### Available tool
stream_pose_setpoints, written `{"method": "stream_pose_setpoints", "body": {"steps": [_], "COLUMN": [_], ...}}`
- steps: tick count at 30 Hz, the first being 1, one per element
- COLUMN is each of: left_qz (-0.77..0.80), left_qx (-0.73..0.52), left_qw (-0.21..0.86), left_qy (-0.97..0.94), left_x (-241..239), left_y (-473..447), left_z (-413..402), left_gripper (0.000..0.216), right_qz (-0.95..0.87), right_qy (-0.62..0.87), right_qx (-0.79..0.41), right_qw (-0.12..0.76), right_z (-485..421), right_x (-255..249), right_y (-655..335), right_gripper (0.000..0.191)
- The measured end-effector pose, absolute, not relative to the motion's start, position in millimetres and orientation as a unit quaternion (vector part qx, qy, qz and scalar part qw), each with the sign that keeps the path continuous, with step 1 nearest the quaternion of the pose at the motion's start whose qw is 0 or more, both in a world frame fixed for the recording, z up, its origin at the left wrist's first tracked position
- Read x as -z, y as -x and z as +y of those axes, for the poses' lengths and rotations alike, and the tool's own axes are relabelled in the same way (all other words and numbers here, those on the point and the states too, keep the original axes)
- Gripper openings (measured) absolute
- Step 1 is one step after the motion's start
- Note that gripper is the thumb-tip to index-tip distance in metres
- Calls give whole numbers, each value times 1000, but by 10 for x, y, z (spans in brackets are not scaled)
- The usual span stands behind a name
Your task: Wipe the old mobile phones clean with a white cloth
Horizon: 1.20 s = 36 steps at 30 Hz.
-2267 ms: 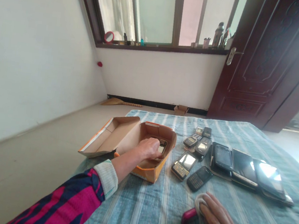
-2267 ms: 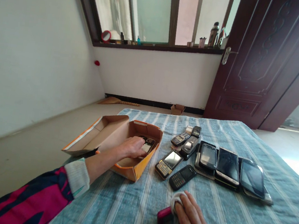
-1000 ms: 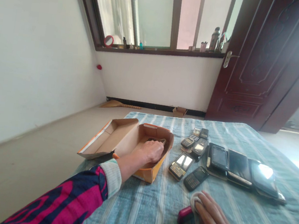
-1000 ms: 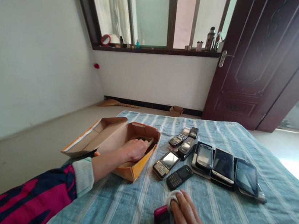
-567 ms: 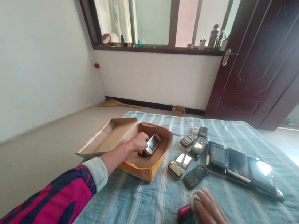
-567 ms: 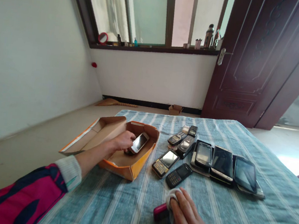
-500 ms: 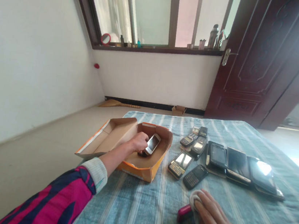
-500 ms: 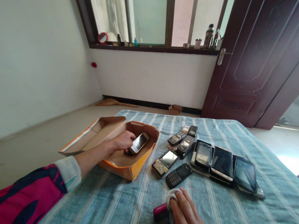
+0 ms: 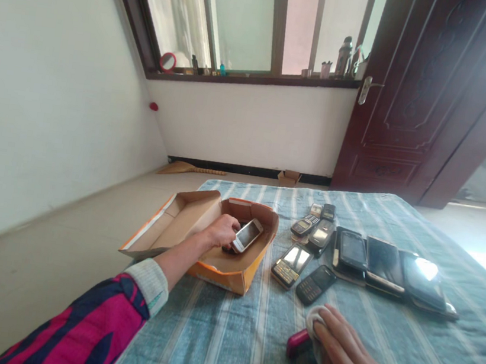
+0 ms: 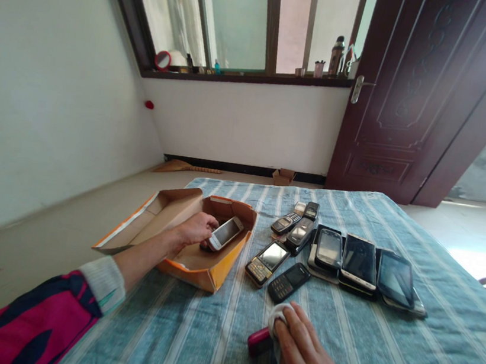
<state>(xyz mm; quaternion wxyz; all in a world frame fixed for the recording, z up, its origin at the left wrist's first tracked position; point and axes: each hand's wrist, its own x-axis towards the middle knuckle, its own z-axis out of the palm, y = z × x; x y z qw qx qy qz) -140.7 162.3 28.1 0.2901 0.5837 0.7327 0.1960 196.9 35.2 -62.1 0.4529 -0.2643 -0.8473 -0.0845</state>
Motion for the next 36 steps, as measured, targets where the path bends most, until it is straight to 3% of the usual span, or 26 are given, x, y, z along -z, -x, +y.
{"method": "stream_pose_setpoints", "body": {"steps": [22,36], "left_qz": [655,682], "left_qx": [-315,-245], "left_qw": [413,344], "left_qy": [-549,-597], "left_x": [-539,-425], "left_y": [1376,1342], "left_z": [1366,1436], "left_gripper": [40,38], "right_qz": [-850,-850], "right_qy": [267,273], "right_qx": [85,83], "right_qw": [446,443], "right_z": [351,343], "right_x": [596,605], "right_y": [-1974,-1967], "right_gripper": [33,34]}}
